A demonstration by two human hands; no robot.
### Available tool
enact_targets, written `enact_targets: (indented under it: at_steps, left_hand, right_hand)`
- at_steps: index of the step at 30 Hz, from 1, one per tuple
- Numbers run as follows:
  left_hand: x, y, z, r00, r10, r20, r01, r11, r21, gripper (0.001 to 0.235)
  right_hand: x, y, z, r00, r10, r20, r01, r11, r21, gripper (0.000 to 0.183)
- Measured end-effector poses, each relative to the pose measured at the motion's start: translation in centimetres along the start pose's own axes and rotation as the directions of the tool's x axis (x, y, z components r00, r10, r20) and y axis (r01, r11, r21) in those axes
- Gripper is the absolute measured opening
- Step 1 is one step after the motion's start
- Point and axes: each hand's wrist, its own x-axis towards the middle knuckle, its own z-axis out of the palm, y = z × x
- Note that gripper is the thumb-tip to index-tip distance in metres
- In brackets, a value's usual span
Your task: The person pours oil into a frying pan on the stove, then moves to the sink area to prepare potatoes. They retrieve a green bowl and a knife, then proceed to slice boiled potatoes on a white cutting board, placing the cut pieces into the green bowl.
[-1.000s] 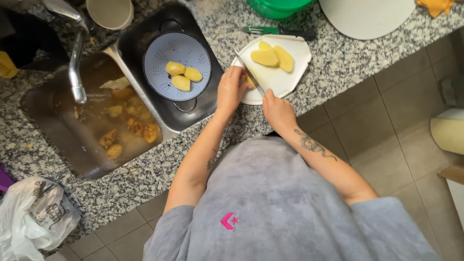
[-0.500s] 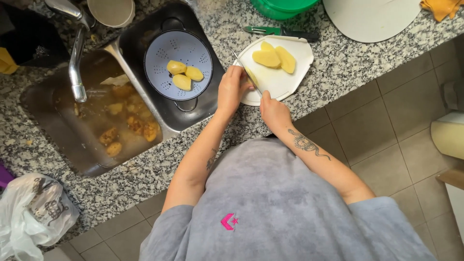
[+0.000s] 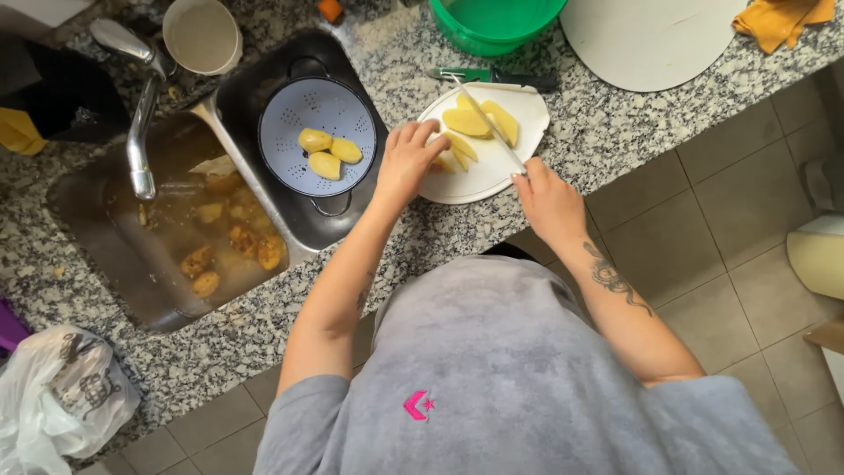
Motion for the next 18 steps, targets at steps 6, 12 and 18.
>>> enact_targets:
  at_steps: [6,12,18]
  left_hand:
    - [2.0,-1.0,3.5,0.932,0.331,0.151,-0.355,0.916,0.186,0.051]
    - [1.0,-1.4,7.6,0.923,0.372,0.098,-0.384,0.871,0.305,0.011]
    - [0.2,-0.5,5.2,0.956,0.254,0.147,-0.283,0.931,0.232,0.016]
  right_hand:
    - [-1.2,3.8,-0.5,0.996,0.085,-0.041,-0.083,0.995,0.056,0.031]
    - [-1.5,6.2,-1.5,0.994,0.097,-0.053,-0.089,0.987,0.133,0.028]
    - [-0.4,6.3,-3.4,0.984,0.041,-0.174,-0.026,0.996,0.089,0.042]
